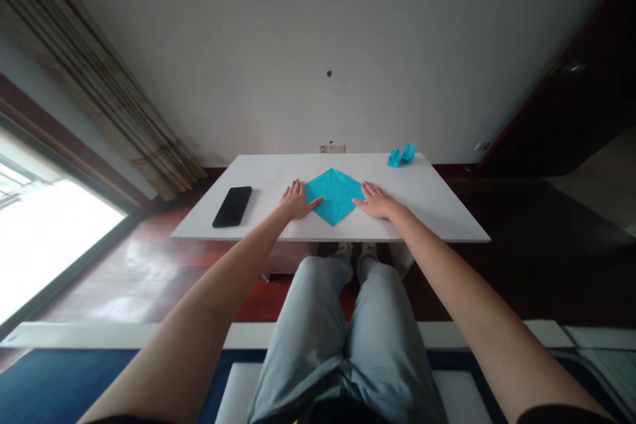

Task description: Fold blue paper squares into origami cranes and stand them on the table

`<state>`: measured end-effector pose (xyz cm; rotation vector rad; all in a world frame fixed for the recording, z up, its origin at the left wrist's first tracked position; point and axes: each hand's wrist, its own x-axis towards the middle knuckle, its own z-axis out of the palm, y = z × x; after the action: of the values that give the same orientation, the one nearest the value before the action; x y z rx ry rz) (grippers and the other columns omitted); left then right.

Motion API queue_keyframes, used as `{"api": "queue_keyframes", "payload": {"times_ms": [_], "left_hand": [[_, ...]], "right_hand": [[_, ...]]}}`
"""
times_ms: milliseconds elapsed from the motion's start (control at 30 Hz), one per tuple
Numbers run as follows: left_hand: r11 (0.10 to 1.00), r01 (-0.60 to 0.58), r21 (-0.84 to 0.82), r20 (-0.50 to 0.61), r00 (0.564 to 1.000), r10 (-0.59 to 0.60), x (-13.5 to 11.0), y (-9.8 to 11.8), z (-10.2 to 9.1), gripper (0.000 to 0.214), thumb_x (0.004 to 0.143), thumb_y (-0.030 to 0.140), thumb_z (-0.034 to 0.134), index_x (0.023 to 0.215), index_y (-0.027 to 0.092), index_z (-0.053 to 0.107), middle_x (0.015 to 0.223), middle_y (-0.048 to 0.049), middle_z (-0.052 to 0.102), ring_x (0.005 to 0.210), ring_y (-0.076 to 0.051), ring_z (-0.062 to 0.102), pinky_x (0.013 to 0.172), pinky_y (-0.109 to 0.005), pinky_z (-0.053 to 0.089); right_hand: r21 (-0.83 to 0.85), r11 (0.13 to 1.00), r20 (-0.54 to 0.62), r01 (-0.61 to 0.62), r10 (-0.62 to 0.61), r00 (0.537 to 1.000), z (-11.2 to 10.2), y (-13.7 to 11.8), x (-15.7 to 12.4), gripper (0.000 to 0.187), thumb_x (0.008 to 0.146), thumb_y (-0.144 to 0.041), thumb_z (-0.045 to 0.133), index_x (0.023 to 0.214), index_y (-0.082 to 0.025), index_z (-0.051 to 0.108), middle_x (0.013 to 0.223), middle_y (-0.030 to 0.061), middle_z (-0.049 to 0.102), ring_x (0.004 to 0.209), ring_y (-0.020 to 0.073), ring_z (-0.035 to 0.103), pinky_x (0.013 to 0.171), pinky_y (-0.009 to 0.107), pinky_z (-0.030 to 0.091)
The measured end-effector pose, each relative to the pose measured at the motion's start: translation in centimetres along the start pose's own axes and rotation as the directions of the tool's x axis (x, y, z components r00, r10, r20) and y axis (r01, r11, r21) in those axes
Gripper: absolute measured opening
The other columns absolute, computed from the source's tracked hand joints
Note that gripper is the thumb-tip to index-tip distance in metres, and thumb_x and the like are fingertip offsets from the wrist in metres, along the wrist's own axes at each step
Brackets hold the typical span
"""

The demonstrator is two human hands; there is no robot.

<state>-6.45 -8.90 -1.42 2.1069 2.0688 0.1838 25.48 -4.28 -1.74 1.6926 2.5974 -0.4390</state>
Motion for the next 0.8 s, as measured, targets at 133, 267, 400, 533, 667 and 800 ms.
{"api": "queue_keyframes", "payload": {"times_ms": [133,267,400,533,667,800], "left_hand": [[0.995,0.102,-0.009,-0.038,0.994,-0.103,-2.3,-0.9,0.3,0.131,0.106,0.091,0.029,0.185,-0.013,0.014,0.197,-0.0316,0.007,0.189,-0.040,0.004,0.154,-0.050,0.009],[0.991,0.130,-0.022,-0.071,0.989,-0.131,-4.4,-1.3,0.4,0.134,0.104,0.092,0.026,0.184,-0.016,0.015,0.196,-0.0351,0.008,0.188,-0.043,0.004,0.154,-0.052,0.009],[0.993,0.115,-0.037,-0.081,0.990,-0.118,-5.8,-1.6,0.5,0.133,0.105,0.092,0.026,0.185,-0.013,0.012,0.196,-0.0344,0.009,0.188,-0.042,0.005,0.153,-0.052,0.011],[0.998,0.027,-0.056,-0.126,0.991,-0.034,-6.5,-1.6,0.8,0.127,0.107,0.092,0.030,0.190,0.001,0.000,0.196,-0.0341,0.013,0.187,-0.046,0.009,0.151,-0.059,0.015],[0.989,-0.145,-0.030,-0.093,0.985,0.142,-6.9,-1.4,0.7,0.112,0.112,0.087,0.034,0.193,0.016,0.005,0.197,-0.0295,0.016,0.187,-0.046,0.011,0.149,-0.061,0.016],[0.972,-0.233,-0.038,-0.080,0.970,0.230,-7.0,-0.6,0.3,0.107,0.114,0.083,0.038,0.194,0.020,0.008,0.198,-0.0271,0.018,0.187,-0.048,0.013,0.148,-0.061,0.017]], "right_hand": [[-0.024,0.993,-0.049,-0.116,0.115,0.992,-0.5,0.9,-1.6,0.109,0.114,-0.075,0.025,0.190,0.003,0.011,0.200,0.0252,0.005,0.189,0.0355,0.007,0.152,0.052,0.007],[-0.032,0.990,-0.100,-0.139,0.135,0.986,-0.3,1.1,-3.8,0.110,0.115,-0.074,0.022,0.188,0.008,0.011,0.200,0.0269,0.007,0.189,0.0348,0.007,0.152,0.050,0.003],[-0.052,0.989,-0.126,-0.138,0.131,0.983,-1.6,3.0,-6.8,0.104,0.116,-0.067,0.028,0.190,0.004,0.009,0.201,0.0225,0.000,0.190,0.0306,0.000,0.151,0.046,-0.002],[-0.079,0.973,-0.188,-0.217,0.199,0.962,-5.0,7.8,-11.1,0.102,0.117,-0.061,0.034,0.189,0.005,0.004,0.200,0.0253,-0.001,0.189,0.0309,-0.002,0.151,0.045,-0.003],[-0.090,0.928,-0.321,-0.362,0.317,0.893,-9.3,15.4,-16.6,0.101,0.120,-0.062,0.037,0.189,0.005,0.010,0.198,0.0321,0.005,0.189,0.0372,0.003,0.152,0.054,0.004],[0.023,0.828,-0.480,-0.561,0.501,0.720,-13.5,23.5,-23.1,0.104,0.121,-0.070,0.041,0.189,0.005,0.019,0.195,0.0397,0.013,0.188,0.0429,0.008,0.150,0.057,0.010]]}}
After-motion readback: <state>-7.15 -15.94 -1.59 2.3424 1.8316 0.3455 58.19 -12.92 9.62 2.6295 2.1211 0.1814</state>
